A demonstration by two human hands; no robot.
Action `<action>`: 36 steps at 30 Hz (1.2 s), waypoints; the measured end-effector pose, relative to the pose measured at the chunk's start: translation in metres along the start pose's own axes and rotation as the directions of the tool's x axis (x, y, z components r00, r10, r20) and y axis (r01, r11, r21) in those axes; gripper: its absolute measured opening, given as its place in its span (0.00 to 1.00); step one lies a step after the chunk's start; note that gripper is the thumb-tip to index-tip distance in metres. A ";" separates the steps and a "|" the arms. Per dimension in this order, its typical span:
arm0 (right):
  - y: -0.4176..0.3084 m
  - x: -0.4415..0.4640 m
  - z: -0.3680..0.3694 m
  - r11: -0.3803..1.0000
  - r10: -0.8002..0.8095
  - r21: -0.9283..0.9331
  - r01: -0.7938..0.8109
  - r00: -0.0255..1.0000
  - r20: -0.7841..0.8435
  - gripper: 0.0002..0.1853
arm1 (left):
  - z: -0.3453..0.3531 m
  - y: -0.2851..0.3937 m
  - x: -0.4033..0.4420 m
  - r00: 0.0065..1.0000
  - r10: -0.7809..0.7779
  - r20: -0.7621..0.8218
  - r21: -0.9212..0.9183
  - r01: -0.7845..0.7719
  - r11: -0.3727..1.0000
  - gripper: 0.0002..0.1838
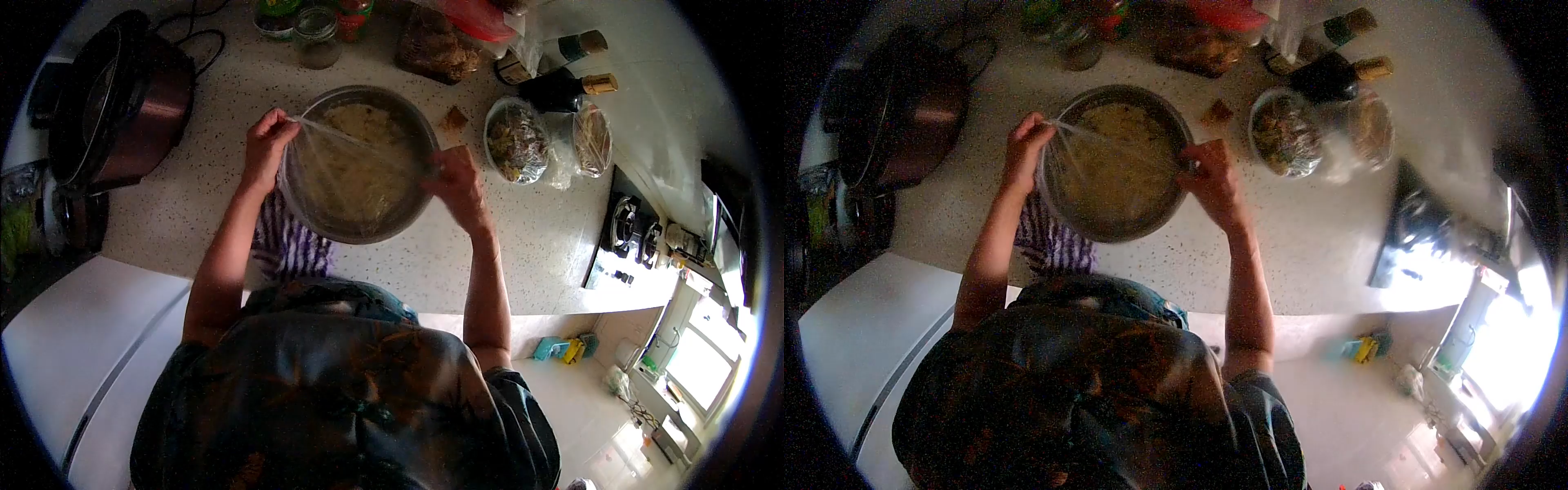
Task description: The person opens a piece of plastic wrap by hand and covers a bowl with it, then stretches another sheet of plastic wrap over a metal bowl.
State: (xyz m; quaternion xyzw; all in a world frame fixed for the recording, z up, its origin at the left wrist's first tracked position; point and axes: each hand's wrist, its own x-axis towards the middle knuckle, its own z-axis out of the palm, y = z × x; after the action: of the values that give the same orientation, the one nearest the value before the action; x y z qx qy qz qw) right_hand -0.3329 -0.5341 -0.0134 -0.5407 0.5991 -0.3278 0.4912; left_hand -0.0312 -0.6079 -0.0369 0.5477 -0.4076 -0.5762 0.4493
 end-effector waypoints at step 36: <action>0.009 -0.004 0.054 0.927 -0.230 -0.371 0.051 0.860 -0.456 0.08 | -0.058 0.013 -0.052 0.924 -0.151 0.352 0.169 0.095 0.981 0.13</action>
State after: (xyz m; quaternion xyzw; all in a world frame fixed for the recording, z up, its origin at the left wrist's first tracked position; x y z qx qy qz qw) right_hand -0.2852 -0.5212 -0.0371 -0.5602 0.7103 -0.3794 0.1942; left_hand 0.0274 -0.5603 -0.0143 0.4881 -0.4903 -0.6626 0.2868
